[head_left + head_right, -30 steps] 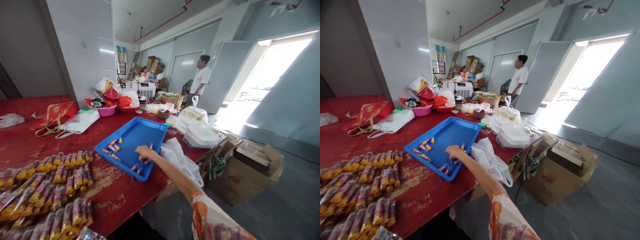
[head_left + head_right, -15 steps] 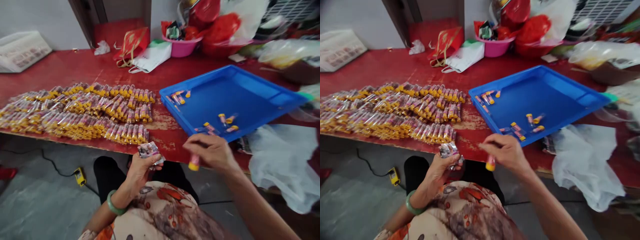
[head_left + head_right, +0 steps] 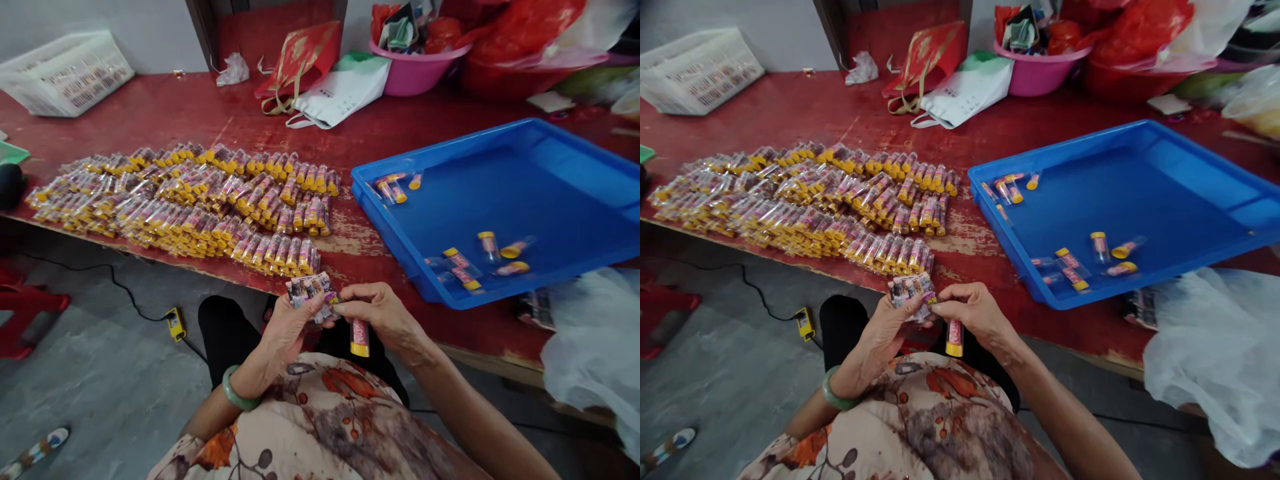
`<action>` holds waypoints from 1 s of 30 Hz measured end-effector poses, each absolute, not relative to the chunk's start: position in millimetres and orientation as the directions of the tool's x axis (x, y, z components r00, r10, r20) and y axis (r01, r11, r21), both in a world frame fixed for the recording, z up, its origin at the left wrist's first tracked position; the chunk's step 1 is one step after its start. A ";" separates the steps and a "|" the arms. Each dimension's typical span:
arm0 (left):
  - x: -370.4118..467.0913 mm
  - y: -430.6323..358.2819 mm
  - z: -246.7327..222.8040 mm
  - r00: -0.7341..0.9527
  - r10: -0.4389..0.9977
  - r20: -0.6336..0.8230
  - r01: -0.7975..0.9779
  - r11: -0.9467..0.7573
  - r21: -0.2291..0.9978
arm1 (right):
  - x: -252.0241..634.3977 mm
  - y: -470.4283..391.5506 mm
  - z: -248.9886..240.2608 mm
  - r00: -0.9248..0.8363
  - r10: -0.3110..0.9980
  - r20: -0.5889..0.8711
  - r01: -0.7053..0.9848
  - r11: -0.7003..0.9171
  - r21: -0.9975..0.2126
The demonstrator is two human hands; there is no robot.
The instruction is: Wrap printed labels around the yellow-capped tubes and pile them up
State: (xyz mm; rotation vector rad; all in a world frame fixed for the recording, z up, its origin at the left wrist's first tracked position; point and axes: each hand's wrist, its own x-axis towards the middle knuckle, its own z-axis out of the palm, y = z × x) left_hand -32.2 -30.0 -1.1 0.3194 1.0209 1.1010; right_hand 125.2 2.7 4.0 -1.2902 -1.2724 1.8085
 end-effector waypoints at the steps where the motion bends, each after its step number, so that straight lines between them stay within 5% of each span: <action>1: -33.6 -30.1 -0.6 0.074 0.853 -0.517 -0.582 0.458 0.672 | 123.8 2.9 2.8 -0.362 0.852 -0.379 0.066 -0.382 -0.922; 8: -39.8 -31.5 -4.6 0.019 0.866 -0.499 -0.649 0.391 0.652 | 119.8 1.9 -1.6 -0.279 0.889 -0.363 -0.023 -0.384 -0.923; 17: -47.7 -23.5 -6.9 0.006 0.820 -0.573 -0.812 0.338 0.475 | 120.5 1.2 -1.3 -0.247 0.871 -0.424 -0.180 -0.472 -0.863; 30: -42.0 -17.0 -4.8 0.037 0.893 -0.448 -0.733 0.329 0.595 | 116.8 5.8 -7.3 -0.309 0.864 -0.397 -0.230 -0.473 -0.851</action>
